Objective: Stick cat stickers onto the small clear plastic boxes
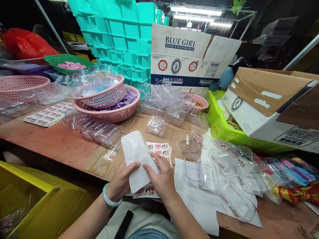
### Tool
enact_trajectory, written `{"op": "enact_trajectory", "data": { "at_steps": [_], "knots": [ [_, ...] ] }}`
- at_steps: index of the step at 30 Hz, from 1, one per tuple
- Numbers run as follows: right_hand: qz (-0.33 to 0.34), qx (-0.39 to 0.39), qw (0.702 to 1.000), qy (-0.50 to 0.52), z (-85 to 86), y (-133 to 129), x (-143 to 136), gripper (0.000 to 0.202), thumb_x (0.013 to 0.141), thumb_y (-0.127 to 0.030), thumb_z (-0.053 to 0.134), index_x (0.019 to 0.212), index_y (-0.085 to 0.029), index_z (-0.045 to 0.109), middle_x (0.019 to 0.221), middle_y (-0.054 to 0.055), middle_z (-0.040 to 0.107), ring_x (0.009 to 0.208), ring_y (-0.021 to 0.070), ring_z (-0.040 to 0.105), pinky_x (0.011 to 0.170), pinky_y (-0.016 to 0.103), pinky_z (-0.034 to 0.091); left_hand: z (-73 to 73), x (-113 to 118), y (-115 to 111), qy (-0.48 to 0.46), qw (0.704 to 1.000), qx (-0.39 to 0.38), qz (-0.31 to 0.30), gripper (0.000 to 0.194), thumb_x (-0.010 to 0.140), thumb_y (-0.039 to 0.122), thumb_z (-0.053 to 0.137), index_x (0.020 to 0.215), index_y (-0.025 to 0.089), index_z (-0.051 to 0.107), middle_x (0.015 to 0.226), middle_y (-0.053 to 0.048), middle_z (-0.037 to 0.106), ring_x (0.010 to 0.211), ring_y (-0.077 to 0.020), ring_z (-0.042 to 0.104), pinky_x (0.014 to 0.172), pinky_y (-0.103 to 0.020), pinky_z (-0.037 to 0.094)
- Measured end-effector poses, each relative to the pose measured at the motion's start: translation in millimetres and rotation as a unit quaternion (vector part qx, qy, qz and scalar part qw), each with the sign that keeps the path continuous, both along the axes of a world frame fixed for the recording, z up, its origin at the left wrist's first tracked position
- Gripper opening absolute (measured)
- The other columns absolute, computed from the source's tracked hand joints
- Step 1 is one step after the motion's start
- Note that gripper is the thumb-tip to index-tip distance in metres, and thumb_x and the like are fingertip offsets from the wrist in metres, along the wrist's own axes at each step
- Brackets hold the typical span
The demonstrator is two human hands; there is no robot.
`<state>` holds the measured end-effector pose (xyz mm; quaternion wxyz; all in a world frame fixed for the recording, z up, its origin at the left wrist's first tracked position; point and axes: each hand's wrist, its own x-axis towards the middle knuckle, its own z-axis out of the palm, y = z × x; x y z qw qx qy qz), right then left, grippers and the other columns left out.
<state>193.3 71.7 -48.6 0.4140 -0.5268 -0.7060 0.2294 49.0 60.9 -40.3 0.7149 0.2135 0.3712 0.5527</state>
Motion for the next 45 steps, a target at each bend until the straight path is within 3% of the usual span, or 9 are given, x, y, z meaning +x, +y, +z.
{"op": "enact_trajectory", "data": {
  "at_steps": [6, 9, 13, 16, 26, 31, 35, 41, 45],
  "knots": [
    [-0.008, 0.209, 0.967, -0.143, -3.9, 2, 6, 0.028, 0.089, -0.022, 0.058, 0.116, -0.016, 0.062, 0.099, 0.009, 0.074, 0.089, 0.0231, 0.070, 0.097, 0.048, 0.046, 4.3, 1, 0, 0.002, 1.000, 0.003, -0.023, 0.031, 0.069, 0.024, 0.074, 0.097, 0.010, 0.070, 0.092, -0.011, 0.074, 0.082, -0.0218, 0.068, 0.078, -0.030, 0.053],
    [-0.018, 0.238, 0.958, -0.161, -4.9, 5, 15, 0.025, 0.089, -0.014, 0.054, 0.112, -0.015, 0.064, 0.096, 0.008, 0.074, 0.084, 0.0212, 0.071, 0.093, 0.045, 0.049, 6.4, 5, 1, -0.003, 0.999, 0.002, -0.050, 0.033, 0.070, 0.025, 0.073, 0.100, 0.010, 0.070, 0.100, -0.012, 0.073, 0.089, -0.0241, 0.068, 0.082, -0.031, 0.052],
    [-0.010, 0.203, 0.973, -0.111, 0.4, 5, 27, 0.024, 0.090, -0.021, 0.057, 0.112, -0.018, 0.064, 0.100, 0.007, 0.074, 0.088, 0.0208, 0.070, 0.094, 0.042, 0.050, 12.8, 12, 1, -0.014, 0.998, -0.005, -0.056, 0.035, 0.071, 0.026, 0.073, 0.103, 0.011, 0.069, 0.102, -0.013, 0.073, 0.092, -0.0261, 0.067, 0.082, -0.033, 0.052],
    [0.016, 0.166, 0.983, -0.080, 4.0, 3, 30, 0.039, 0.086, -0.032, 0.064, 0.123, -0.021, 0.059, 0.113, 0.008, 0.070, 0.102, 0.0233, 0.066, 0.097, 0.043, 0.049, 17.7, 18, 2, -0.011, 0.999, 0.005, -0.049, 0.033, 0.070, 0.026, 0.073, 0.100, 0.011, 0.070, 0.099, -0.012, 0.073, 0.089, -0.0248, 0.067, 0.083, -0.032, 0.050],
    [-0.067, 0.102, 0.992, 0.042, 0.5, 5, 38, 0.020, 0.092, -0.027, 0.053, 0.097, -0.024, 0.072, 0.093, 0.004, 0.075, 0.085, 0.0205, 0.070, 0.094, 0.043, 0.052, 11.0, 19, 6, 0.009, 0.997, 0.006, -0.083, 0.034, 0.068, 0.025, 0.074, 0.099, 0.011, 0.069, 0.095, -0.012, 0.073, 0.088, -0.0260, 0.067, 0.078, -0.032, 0.051],
    [0.009, 0.088, 0.996, -0.003, 3.5, 2, 37, 0.035, 0.082, -0.031, 0.067, 0.117, -0.026, 0.065, 0.114, 0.006, 0.069, 0.106, 0.0246, 0.064, 0.102, 0.047, 0.045, 15.2, 18, 6, -0.011, 0.998, 0.008, -0.063, 0.034, 0.068, 0.021, 0.072, 0.100, 0.012, 0.069, 0.094, -0.010, 0.073, 0.084, -0.0231, 0.067, 0.077, -0.031, 0.051],
    [-0.006, 0.043, 0.997, 0.071, 0.1, -1, 32, 0.024, 0.085, -0.027, 0.063, 0.108, -0.026, 0.070, 0.109, 0.006, 0.071, 0.102, 0.0229, 0.066, 0.096, 0.044, 0.050, 14.0, 17, 9, 0.010, 0.998, 0.008, -0.067, 0.029, 0.067, 0.020, 0.072, 0.095, 0.011, 0.070, 0.088, -0.008, 0.072, 0.077, -0.0186, 0.065, 0.074, -0.027, 0.049],
    [-0.028, -0.068, 0.975, 0.210, -2.6, -1, 24, 0.019, 0.084, -0.033, 0.064, 0.095, -0.023, 0.075, 0.099, 0.006, 0.074, 0.095, 0.0239, 0.068, 0.089, 0.042, 0.054, 9.0, 16, 8, 0.034, 0.996, 0.004, -0.082, 0.031, 0.065, 0.022, 0.074, 0.094, 0.011, 0.069, 0.089, -0.009, 0.072, 0.078, -0.0212, 0.064, 0.074, -0.029, 0.049],
    [-0.119, -0.107, 0.919, 0.361, 0.7, 10, 30, 0.024, 0.080, -0.039, 0.067, 0.089, -0.018, 0.075, 0.095, 0.009, 0.075, 0.091, 0.0252, 0.069, 0.087, 0.043, 0.054, 5.2, 11, 8, 0.039, 0.998, -0.005, -0.051, 0.031, 0.063, 0.019, 0.071, 0.093, 0.010, 0.070, 0.088, -0.009, 0.073, 0.082, -0.0239, 0.065, 0.072, -0.029, 0.049]
  ]
}}
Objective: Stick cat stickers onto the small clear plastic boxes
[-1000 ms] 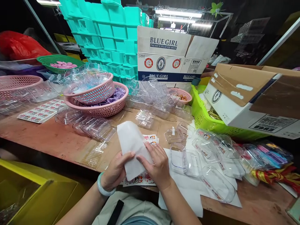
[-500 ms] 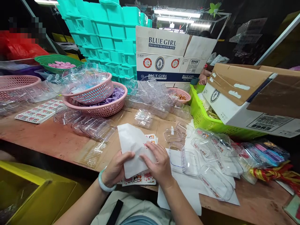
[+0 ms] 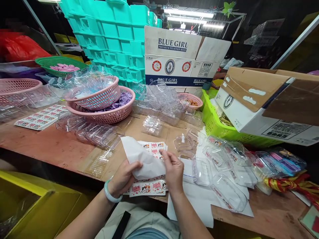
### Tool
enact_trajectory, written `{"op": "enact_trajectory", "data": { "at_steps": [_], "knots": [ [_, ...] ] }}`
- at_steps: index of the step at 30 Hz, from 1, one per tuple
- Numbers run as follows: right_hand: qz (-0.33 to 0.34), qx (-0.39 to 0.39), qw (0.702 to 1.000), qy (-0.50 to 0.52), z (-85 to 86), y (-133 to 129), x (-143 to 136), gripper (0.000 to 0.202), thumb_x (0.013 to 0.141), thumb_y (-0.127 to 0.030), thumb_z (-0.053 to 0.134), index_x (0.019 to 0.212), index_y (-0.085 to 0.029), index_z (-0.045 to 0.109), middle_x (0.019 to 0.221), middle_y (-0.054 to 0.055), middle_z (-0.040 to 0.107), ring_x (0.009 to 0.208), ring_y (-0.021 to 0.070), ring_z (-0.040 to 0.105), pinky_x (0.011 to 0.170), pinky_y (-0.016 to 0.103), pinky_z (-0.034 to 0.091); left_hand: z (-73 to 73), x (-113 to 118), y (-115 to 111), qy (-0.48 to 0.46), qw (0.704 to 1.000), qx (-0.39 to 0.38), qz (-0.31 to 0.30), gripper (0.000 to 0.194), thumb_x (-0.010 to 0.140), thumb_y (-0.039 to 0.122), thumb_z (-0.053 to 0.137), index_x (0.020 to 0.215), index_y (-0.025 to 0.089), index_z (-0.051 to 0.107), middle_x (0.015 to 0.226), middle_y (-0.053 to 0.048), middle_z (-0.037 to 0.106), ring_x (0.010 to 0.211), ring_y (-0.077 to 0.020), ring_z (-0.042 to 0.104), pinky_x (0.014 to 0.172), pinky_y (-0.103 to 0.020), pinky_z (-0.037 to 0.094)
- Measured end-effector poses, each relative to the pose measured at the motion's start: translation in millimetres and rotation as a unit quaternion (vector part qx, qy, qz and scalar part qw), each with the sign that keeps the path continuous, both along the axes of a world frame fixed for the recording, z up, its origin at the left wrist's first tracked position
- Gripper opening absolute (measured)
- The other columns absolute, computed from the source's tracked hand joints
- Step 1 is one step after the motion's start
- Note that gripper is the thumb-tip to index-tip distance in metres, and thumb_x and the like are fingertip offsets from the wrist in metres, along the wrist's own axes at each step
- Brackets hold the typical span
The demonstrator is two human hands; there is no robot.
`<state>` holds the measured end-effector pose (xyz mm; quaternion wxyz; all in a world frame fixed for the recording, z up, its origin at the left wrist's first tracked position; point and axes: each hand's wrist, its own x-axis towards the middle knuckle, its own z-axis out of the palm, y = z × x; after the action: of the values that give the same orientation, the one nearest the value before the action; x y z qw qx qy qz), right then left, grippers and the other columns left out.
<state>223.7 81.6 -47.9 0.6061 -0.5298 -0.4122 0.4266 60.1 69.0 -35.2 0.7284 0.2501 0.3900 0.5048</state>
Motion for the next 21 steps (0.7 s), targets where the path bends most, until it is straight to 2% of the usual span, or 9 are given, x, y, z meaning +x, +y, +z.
{"op": "enact_trajectory", "data": {
  "at_steps": [2, 4, 6, 8, 10, 13, 16, 19, 21],
  "knots": [
    [-0.063, 0.018, 0.994, 0.083, 4.3, 7, 6, 0.026, 0.078, -0.040, 0.068, 0.087, -0.016, 0.073, 0.092, 0.009, 0.075, 0.091, 0.0247, 0.070, 0.091, 0.045, 0.052, -2.5, -7, 0, 0.011, 1.000, -0.005, 0.012, 0.030, 0.062, 0.017, 0.070, 0.091, 0.010, 0.070, 0.088, -0.009, 0.073, 0.084, -0.0247, 0.065, 0.069, -0.027, 0.048],
    [-0.072, 0.049, 0.993, 0.082, 9.1, 9, 9, 0.025, 0.078, -0.039, 0.068, 0.088, -0.017, 0.072, 0.095, 0.010, 0.074, 0.094, 0.0243, 0.069, 0.095, 0.047, 0.049, -4.3, -14, 0, 0.014, 1.000, -0.011, 0.010, 0.031, 0.062, 0.016, 0.069, 0.092, 0.010, 0.071, 0.090, -0.010, 0.074, 0.085, -0.0250, 0.066, 0.068, -0.027, 0.048],
    [0.001, 0.070, 0.997, -0.029, 12.0, 6, 6, 0.029, 0.073, -0.037, 0.073, 0.096, -0.019, 0.071, 0.106, 0.010, 0.072, 0.103, 0.0253, 0.066, 0.099, 0.048, 0.046, -4.4, -18, -1, 0.009, 1.000, -0.014, 0.000, 0.033, 0.063, 0.015, 0.068, 0.095, 0.010, 0.071, 0.091, -0.010, 0.074, 0.085, -0.0249, 0.066, 0.067, -0.027, 0.048],
    [0.098, 0.089, 0.977, -0.166, 11.0, -1, -3, 0.035, 0.069, -0.033, 0.078, 0.102, -0.024, 0.071, 0.114, 0.008, 0.069, 0.108, 0.0259, 0.063, 0.101, 0.046, 0.045, -2.8, -19, -2, 0.006, 1.000, -0.011, -0.011, 0.034, 0.063, 0.015, 0.067, 0.097, 0.010, 0.070, 0.090, -0.010, 0.074, 0.082, -0.0242, 0.066, 0.067, -0.027, 0.048],
    [0.126, 0.097, 0.961, -0.228, 6.4, -8, -13, 0.025, 0.074, -0.033, 0.074, 0.098, -0.026, 0.072, 0.108, 0.006, 0.071, 0.103, 0.0245, 0.064, 0.097, 0.043, 0.048, -0.7, -16, -3, 0.006, 1.000, -0.004, -0.022, 0.034, 0.064, 0.015, 0.067, 0.097, 0.010, 0.071, 0.088, -0.009, 0.073, 0.078, -0.0224, 0.065, 0.067, -0.027, 0.049],
    [0.066, 0.041, 0.982, -0.172, -3.3, -8, -18, 0.019, 0.082, -0.038, 0.064, 0.087, -0.022, 0.073, 0.092, 0.006, 0.074, 0.087, 0.0221, 0.068, 0.083, 0.037, 0.055, 1.4, -13, -4, 0.014, 0.999, -0.002, -0.034, 0.032, 0.063, 0.015, 0.066, 0.094, 0.010, 0.071, 0.084, -0.008, 0.073, 0.072, -0.0199, 0.064, 0.066, -0.026, 0.048],
    [0.000, -0.016, 0.999, -0.039, -9.3, 6, -9, 0.026, 0.077, -0.042, 0.069, 0.086, -0.017, 0.071, 0.083, 0.005, 0.074, 0.075, 0.0199, 0.068, 0.071, 0.033, 0.056, 1.1, -13, -2, 0.028, 0.999, -0.016, -0.029, 0.033, 0.061, 0.015, 0.067, 0.093, 0.010, 0.071, 0.081, -0.008, 0.073, 0.068, -0.0197, 0.064, 0.061, -0.025, 0.047],
    [-0.085, 0.017, 0.992, 0.087, -4.0, 21, 6, 0.025, 0.074, -0.039, 0.072, 0.084, -0.017, 0.066, 0.081, 0.003, 0.073, 0.075, 0.0178, 0.069, 0.074, 0.034, 0.056, -1.2, -22, 3, 0.043, 0.999, -0.024, -0.021, 0.035, 0.060, 0.016, 0.068, 0.095, 0.010, 0.069, 0.082, -0.008, 0.073, 0.073, -0.0226, 0.065, 0.061, -0.026, 0.047],
    [-0.145, 0.074, 0.981, 0.108, 7.6, 23, 15, 0.022, 0.077, -0.036, 0.070, 0.085, -0.017, 0.064, 0.087, 0.004, 0.072, 0.084, 0.0187, 0.069, 0.082, 0.037, 0.055, -2.9, -32, 5, 0.077, 0.997, -0.010, -0.008, 0.039, 0.063, 0.019, 0.070, 0.101, 0.011, 0.065, 0.089, -0.009, 0.072, 0.084, -0.0267, 0.065, 0.067, -0.028, 0.050]
  ]
}}
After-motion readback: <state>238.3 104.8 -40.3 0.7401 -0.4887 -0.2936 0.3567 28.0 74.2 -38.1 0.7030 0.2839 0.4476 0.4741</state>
